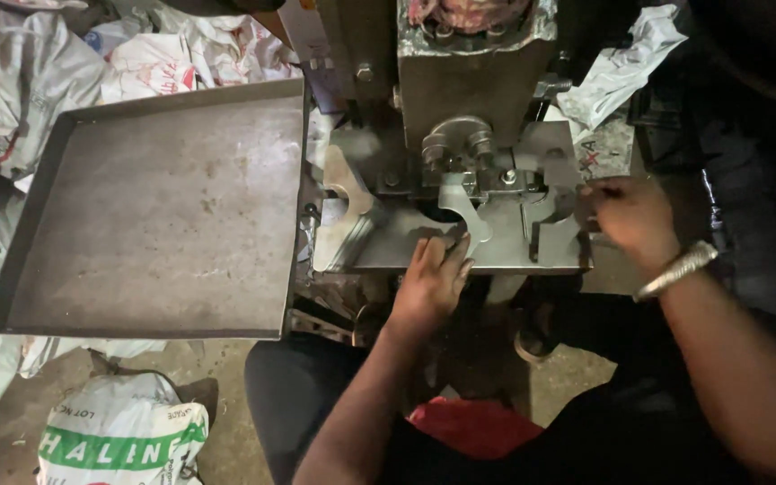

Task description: Using an industrial press machine to shape or punch metal components.

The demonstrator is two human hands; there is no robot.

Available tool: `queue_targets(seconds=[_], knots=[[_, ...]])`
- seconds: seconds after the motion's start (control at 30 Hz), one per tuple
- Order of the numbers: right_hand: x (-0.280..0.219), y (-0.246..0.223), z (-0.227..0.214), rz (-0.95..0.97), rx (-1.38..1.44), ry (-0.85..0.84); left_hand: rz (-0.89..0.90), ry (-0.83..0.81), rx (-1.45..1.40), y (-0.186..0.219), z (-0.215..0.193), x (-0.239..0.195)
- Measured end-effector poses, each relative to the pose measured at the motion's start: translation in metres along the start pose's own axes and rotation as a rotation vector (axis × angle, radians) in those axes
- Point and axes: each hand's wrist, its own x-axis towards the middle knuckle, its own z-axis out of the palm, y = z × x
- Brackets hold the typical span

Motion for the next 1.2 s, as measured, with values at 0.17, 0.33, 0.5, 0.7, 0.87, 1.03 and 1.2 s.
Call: queue_targets(seconds=[0.17,0.33,0.5,0.7,0.87,1.03,1.2], knots=[[0.018,-0.028,0.010,0.090,0.068,0.053,0.014,0.004,0.049,-0.008,0.005,0.000],[0.038,0.000,0.047,-0.185,-0.262,0.325,0.123,0.050,0.111,-0.005,0.004,0.002],[0.007,-0.020,0.043,-0.327,-0.368,0.497,0.005,0.010,0.037,-0.001,0.000,0.003],[-0.056,-0.063,0.042,-0.478,-0.187,0.204,0.044,0.069,0.002,0.005,-0.010,0.001],[-0.086,-0.100,0.056,-0.827,-0.319,-0.081,0.033,0.053,-0.038,0.014,-0.020,0.003],[-0.093,-0.090,0.057,-1.130,-0.428,-0.016,0.125,0.187,-0.005,0.023,-0.050,-0.001],[-0.102,-0.105,0.061,-0.500,-0.155,-0.373,-0.162,0.254,0.097,0.019,-0.111,0.008]])
